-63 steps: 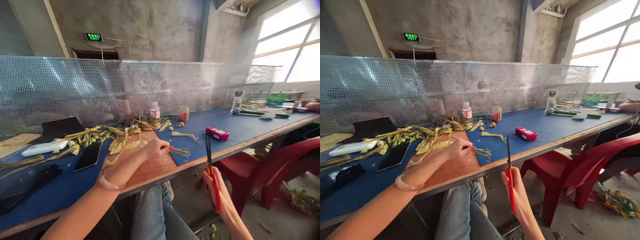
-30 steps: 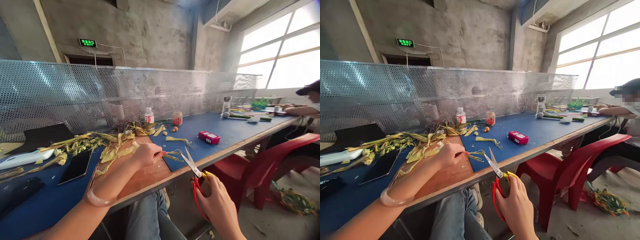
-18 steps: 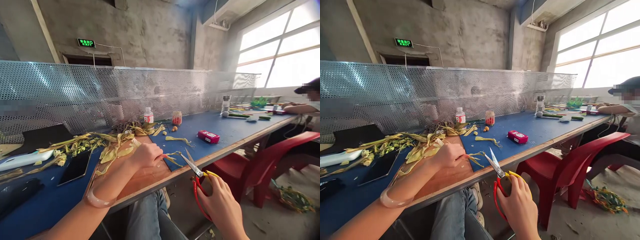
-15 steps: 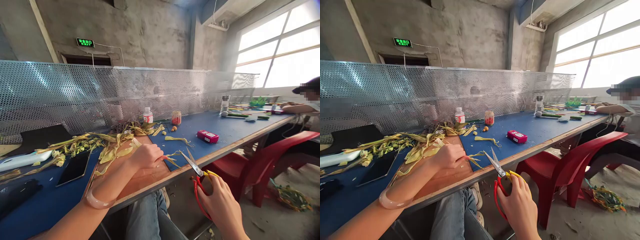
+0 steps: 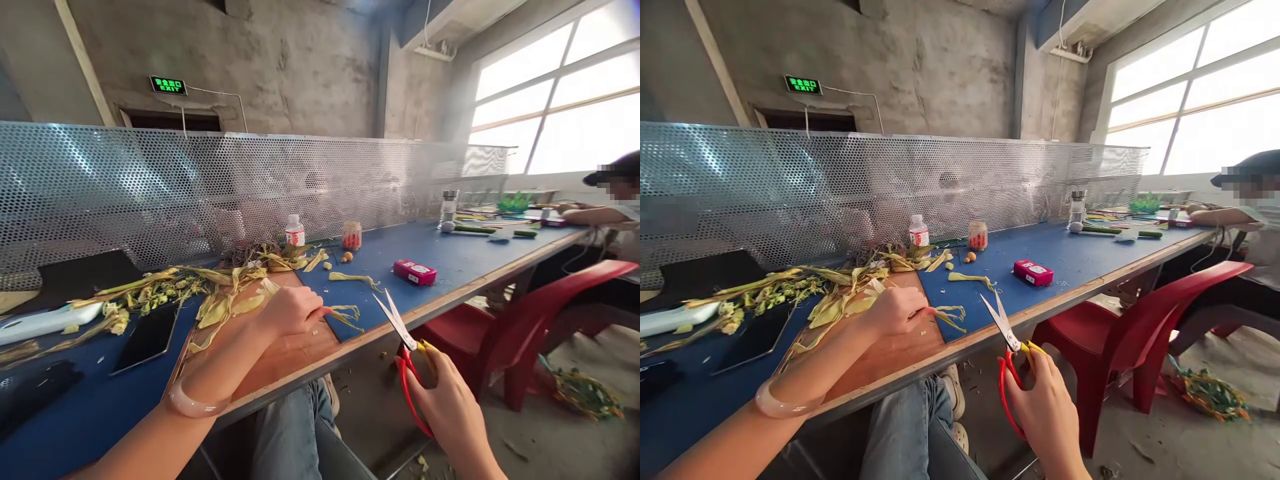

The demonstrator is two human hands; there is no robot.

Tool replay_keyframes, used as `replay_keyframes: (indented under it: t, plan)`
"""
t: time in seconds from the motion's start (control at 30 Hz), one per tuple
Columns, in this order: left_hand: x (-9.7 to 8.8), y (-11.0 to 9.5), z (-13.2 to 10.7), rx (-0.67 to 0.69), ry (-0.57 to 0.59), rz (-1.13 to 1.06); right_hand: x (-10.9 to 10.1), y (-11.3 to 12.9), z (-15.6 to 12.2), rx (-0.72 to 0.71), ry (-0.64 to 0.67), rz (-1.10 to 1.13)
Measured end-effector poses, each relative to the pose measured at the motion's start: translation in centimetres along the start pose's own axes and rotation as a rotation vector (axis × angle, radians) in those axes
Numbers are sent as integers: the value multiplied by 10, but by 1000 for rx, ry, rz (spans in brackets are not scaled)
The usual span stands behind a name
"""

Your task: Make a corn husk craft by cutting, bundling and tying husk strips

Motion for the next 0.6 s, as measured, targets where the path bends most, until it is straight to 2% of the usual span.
replay_keyframes:
  t: [0.13, 0.27, 0.6]
  plan:
    - [0, 10, -2, -90, -14, -70, 3, 0, -5, -100, -13, 72]
    - [0, 17, -3, -168, -25, -156, 1, 1, -10, -164, -79, 32]
    - [1, 16, -3, -160, -18, -219, 5, 16, -11, -262, -57, 58]
Point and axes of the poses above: each hand's wrist, its own z-axis towards the middle knuckle, its own x-axis out of the palm, y = z × x, the point moved 9 cm from there along z, towards the middle knuckle, and after that the axes turned 2 degrees about -z, right-handed, at the moved point
